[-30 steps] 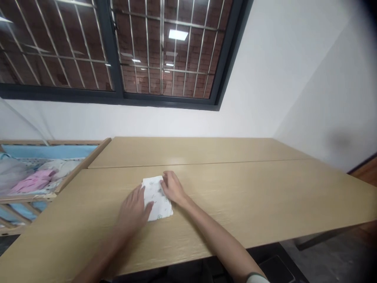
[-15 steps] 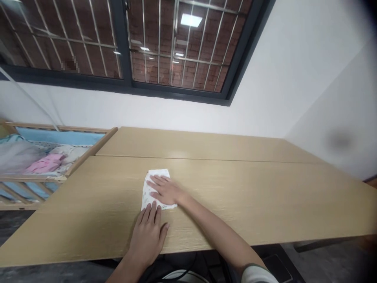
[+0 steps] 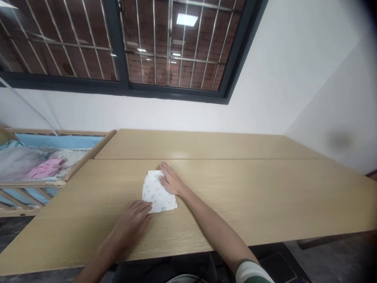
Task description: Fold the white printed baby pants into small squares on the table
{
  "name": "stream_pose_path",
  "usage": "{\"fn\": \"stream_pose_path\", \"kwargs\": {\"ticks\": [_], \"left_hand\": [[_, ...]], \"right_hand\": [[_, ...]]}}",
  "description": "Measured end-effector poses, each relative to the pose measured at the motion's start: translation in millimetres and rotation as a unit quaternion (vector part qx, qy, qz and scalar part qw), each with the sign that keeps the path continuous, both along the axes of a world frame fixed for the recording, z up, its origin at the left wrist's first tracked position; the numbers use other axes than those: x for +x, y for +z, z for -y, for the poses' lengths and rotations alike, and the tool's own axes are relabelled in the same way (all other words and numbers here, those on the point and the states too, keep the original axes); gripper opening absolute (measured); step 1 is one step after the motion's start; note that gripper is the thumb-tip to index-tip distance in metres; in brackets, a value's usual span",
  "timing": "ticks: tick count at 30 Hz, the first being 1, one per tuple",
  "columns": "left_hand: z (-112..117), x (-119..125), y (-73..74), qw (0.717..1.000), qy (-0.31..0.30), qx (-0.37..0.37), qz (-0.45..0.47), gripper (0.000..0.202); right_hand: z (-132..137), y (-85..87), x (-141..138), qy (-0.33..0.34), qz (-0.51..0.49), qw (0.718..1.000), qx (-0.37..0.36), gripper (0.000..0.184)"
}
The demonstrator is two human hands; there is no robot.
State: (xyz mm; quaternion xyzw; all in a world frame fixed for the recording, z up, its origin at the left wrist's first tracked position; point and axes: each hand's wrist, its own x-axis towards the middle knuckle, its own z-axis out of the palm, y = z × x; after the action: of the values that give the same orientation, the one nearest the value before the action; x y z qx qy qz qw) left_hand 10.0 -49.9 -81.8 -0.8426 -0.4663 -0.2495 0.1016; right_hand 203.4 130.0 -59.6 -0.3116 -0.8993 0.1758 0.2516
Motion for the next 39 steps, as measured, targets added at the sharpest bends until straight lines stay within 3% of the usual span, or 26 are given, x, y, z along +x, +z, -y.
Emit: {"fn": "stream_pose_path", "kwargs": {"ticks": [3,5,9,11,14,15,19,24,26,32,36,39], "left_hand": [[-8.5,-12.2,0.5,0.999,-0.037,-0.01,0.0,0.026],[-13.9,-13.3,3.4,0.998,-0.029,-0.052,0.021,0.03],[-38.2,-17.2,27.6,0.966,0.042,-0.238,0.089,0.03],[-58.6,-23.6,44.6,0.938,0.041,-0.323,0.117,0.033],[-90.7,-34.7,64.2,0.906,0.011,-0.391,0.159,0.038],[-99.6,-37.6,68.1,0.896,0.001,-0.406,0.178,0.04],[-117.4,-43.8,72.4,0.86,-0.016,-0.42,0.289,0.049],[-113.5,-45.2,61.9,0.812,-0.03,-0.455,0.363,0.056],[-112.9,-43.8,53.5,0.823,-0.012,-0.434,0.366,0.057],[-120.2,-31.9,24.0,0.906,0.183,-0.253,0.286,0.035],[-121.9,-26.1,10.6,0.913,0.224,-0.223,0.259,0.029],[-122.1,-26.3,3.1,0.927,0.23,-0.168,0.243,0.042]], "right_hand": [[2.8,2.4,2.2,-0.016,-0.092,0.996,0.003,0.037],[4.8,8.1,6.2,-0.019,-0.126,0.99,-0.058,0.026],[11.2,27.3,27.4,0.076,-0.102,0.965,-0.229,0.03],[15.0,36.1,40.6,0.128,-0.049,0.953,-0.27,0.046],[18.3,41.4,51.9,0.153,0.027,0.947,-0.282,0.08],[18.2,40.8,52.4,0.152,0.035,0.947,-0.282,0.083],[13.3,31.8,43.4,0.099,-0.028,0.958,-0.268,0.045],[10.3,17.8,29.1,0.027,-0.122,0.967,-0.223,0.042],[10.9,10.9,22.4,-0.016,-0.117,0.971,-0.208,0.042],[8.5,-9.2,-2.5,-0.172,-0.127,0.972,-0.101,0.031],[7.4,-14.0,-10.6,-0.202,-0.119,0.969,-0.081,0.039],[11.7,-11.9,-11.4,-0.228,-0.095,0.968,-0.051,0.047]]}}
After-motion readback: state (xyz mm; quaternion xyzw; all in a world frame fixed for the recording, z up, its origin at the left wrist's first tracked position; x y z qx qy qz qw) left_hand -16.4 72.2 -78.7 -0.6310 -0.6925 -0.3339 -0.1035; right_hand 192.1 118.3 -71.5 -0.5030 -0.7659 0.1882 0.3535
